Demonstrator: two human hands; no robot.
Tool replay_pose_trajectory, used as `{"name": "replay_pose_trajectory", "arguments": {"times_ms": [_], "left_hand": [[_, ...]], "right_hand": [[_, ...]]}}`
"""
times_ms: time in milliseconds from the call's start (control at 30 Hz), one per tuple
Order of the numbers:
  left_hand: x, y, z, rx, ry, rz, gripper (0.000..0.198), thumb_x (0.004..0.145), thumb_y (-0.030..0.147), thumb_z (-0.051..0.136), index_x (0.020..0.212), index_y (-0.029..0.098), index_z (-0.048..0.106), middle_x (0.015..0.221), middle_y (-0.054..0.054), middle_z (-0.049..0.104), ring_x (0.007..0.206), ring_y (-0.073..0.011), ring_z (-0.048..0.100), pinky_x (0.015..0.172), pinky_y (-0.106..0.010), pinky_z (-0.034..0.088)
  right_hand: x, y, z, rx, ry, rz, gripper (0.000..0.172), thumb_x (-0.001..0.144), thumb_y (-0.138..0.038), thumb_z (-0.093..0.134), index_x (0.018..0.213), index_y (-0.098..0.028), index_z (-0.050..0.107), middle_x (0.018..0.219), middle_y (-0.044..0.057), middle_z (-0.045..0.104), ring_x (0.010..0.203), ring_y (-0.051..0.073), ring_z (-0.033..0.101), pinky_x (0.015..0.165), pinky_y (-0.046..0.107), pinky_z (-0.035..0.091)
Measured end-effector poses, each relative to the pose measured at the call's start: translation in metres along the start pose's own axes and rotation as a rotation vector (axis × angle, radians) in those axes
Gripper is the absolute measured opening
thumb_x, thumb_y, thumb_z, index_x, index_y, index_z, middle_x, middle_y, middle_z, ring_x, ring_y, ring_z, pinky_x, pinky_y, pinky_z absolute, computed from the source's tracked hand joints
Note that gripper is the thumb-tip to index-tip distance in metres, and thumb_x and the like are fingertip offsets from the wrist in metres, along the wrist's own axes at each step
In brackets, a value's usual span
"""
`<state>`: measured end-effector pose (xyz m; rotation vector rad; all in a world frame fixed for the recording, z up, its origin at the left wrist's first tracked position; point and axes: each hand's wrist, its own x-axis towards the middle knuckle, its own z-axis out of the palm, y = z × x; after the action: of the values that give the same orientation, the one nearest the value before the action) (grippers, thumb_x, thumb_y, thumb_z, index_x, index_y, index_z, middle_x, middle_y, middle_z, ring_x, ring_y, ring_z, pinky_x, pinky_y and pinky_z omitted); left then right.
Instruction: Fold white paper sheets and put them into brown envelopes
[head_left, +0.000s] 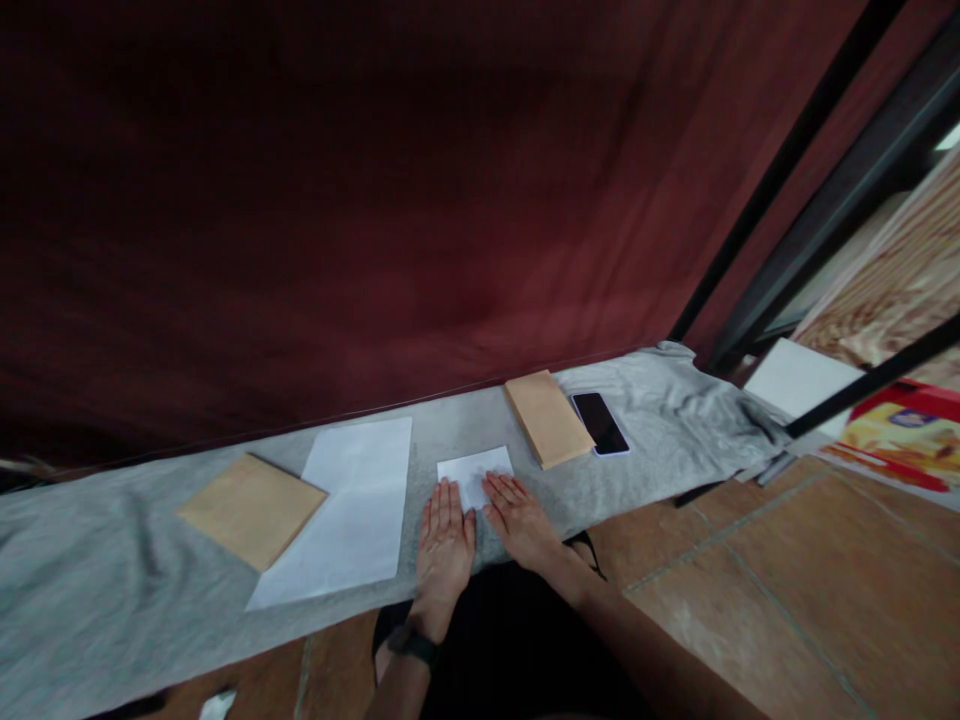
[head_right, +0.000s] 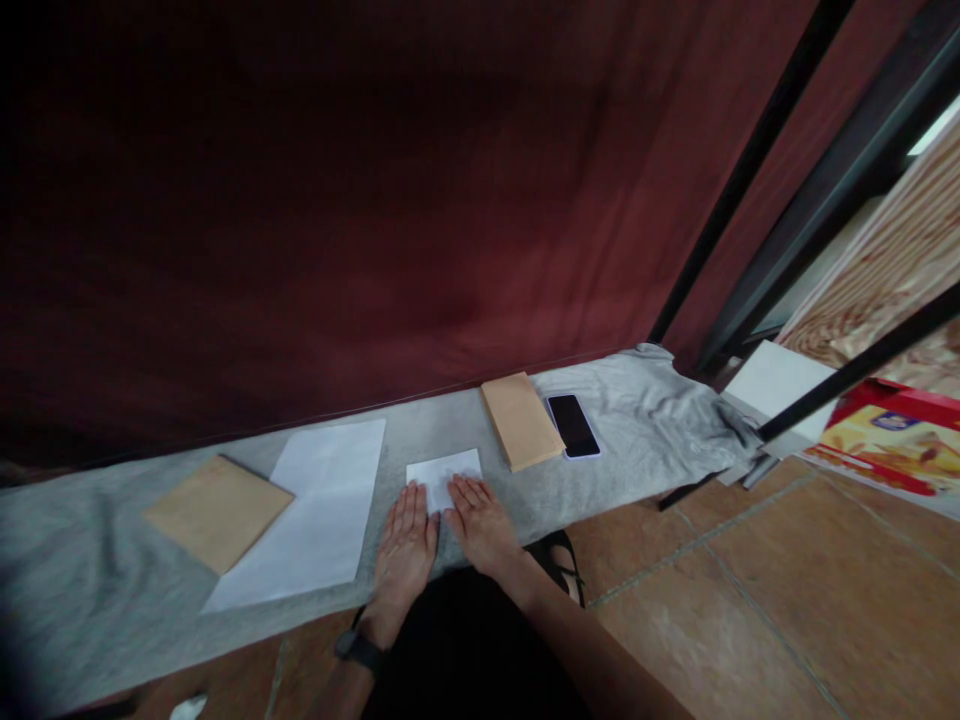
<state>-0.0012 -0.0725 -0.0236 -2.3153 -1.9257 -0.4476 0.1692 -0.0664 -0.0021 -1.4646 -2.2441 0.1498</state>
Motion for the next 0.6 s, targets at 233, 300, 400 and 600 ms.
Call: {"name": "replay_pose_trajectory", "arguments": {"times_ms": [233,300,400,600], "left_hand": [[0.0,-0.001,0.0,0.004,0.002,0.011,0.059,0.1,0.031,0.027,0.153,0.003,0.032,0.158,-0.018,0.037,0.15,-0.0267,0.028,0.12,-0.047,0.031],[0.0,-0.001,0.0,0.002,0.001,0.01,0.059,0.1,0.03,0.027,0.152,0.002,0.033,0.158,-0.019,0.037,0.15,-0.0269,0.029,0.12,-0.047,0.031],[-0.001,-0.002,0.001,-0.004,0.01,0.013,0.06,0.099,0.031,0.029,0.152,0.003,0.034,0.158,-0.019,0.037,0.15,-0.0271,0.028,0.12,-0.047,0.031],[0.002,-0.001,-0.001,0.038,0.009,0.008,0.058,0.1,0.032,0.027,0.147,0.002,0.041,0.154,-0.02,0.042,0.148,-0.0287,0.032,0.122,-0.052,0.026]], "right_hand": [[0.016,0.015,0.019,-0.076,0.006,0.004,0.05,0.106,-0.039,0.037,0.148,-0.013,0.047,0.154,0.008,0.044,0.141,0.021,0.043,0.12,0.041,0.031],[0.017,0.024,0.021,-0.109,0.039,0.018,0.051,0.105,-0.037,0.036,0.149,-0.012,0.044,0.154,0.01,0.044,0.141,0.022,0.043,0.119,0.042,0.031],[0.018,0.032,0.021,-0.155,0.071,0.044,0.053,0.105,-0.037,0.037,0.15,-0.01,0.043,0.153,0.012,0.045,0.141,0.024,0.043,0.118,0.043,0.032],[0.019,0.032,0.023,-0.19,0.072,0.071,0.054,0.105,-0.037,0.036,0.151,-0.009,0.04,0.153,0.013,0.045,0.141,0.024,0.043,0.118,0.043,0.03]]}}
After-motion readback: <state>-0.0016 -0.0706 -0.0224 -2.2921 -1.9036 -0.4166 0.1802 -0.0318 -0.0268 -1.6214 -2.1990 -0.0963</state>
